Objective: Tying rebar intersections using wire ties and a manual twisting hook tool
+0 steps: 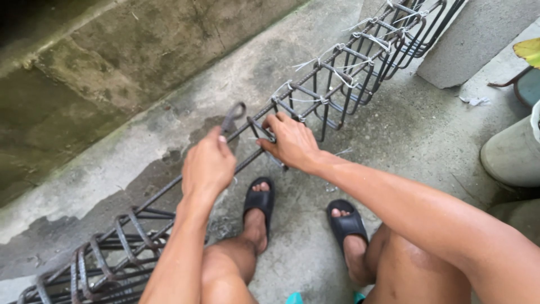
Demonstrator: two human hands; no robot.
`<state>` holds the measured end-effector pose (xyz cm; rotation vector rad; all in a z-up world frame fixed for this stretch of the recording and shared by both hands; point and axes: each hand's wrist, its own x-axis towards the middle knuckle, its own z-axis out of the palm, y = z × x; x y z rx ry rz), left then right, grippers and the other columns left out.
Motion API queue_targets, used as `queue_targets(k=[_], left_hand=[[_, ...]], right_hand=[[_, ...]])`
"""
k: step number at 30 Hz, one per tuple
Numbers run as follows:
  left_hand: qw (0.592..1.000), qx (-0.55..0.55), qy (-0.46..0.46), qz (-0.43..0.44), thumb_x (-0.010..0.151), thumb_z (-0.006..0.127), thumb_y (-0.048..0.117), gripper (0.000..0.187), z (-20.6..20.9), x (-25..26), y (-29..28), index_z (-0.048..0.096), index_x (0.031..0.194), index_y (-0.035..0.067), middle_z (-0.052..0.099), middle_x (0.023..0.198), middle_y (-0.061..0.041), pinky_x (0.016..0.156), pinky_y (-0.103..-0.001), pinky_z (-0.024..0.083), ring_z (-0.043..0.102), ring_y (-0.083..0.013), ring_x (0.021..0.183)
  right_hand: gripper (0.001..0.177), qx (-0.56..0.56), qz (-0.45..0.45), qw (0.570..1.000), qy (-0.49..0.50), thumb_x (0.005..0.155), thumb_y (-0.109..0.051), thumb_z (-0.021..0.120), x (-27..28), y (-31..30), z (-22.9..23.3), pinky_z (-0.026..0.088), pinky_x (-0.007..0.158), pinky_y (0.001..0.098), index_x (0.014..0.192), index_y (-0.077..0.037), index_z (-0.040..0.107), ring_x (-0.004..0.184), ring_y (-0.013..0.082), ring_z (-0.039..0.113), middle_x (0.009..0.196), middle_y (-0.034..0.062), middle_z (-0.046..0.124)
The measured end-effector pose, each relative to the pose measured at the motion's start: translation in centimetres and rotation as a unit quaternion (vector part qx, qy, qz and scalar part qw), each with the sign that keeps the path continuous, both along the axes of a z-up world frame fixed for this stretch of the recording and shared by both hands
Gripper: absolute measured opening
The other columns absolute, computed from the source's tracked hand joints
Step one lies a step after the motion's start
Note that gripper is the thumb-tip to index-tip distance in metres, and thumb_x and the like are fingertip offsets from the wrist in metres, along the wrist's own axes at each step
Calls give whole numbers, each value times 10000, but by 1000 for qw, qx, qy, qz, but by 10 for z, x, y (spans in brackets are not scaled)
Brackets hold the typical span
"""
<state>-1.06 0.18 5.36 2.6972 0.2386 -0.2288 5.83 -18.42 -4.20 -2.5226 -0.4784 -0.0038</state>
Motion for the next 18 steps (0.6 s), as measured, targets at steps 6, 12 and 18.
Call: queue_targets(k=[6, 12, 18], left_hand=[[995, -76, -61, -16, 989, 424, 210, 497, -7, -6, 4, 619, 1387, -15, 662, 1200, -382, 986, -653, 468, 610, -558, 1173], [964, -34, -264, -21, 1035, 440, 110, 441, -2, -16, 4, 599, 1363, -138, 652, 1169, -430, 886, -672, 478, 637, -582, 1067], [960, -52, -274, -38, 1043, 446, 136, 426, -9, -17, 10, 601, 1378, -77, 653, 1228, -378, 867, -675, 481, 636, -563, 1068]], right_hand=[[334, 4, 1, 1000, -5, 901, -392, 723, 0, 3, -3, 602, 819, 566, 1151, -204, 608, 989, 393, 725, 1052, 53, 658], [389, -4, -61, 996, 66, 855, -521, 716, 8, 8, -11, 590, 867, 537, 1097, -228, 635, 1027, 356, 726, 1057, 17, 666], [396, 0, -112, 984, 137, 800, -518, 746, 21, 21, -17, 573, 919, 509, 1071, -266, 605, 1113, 316, 703, 1111, 0, 650]])
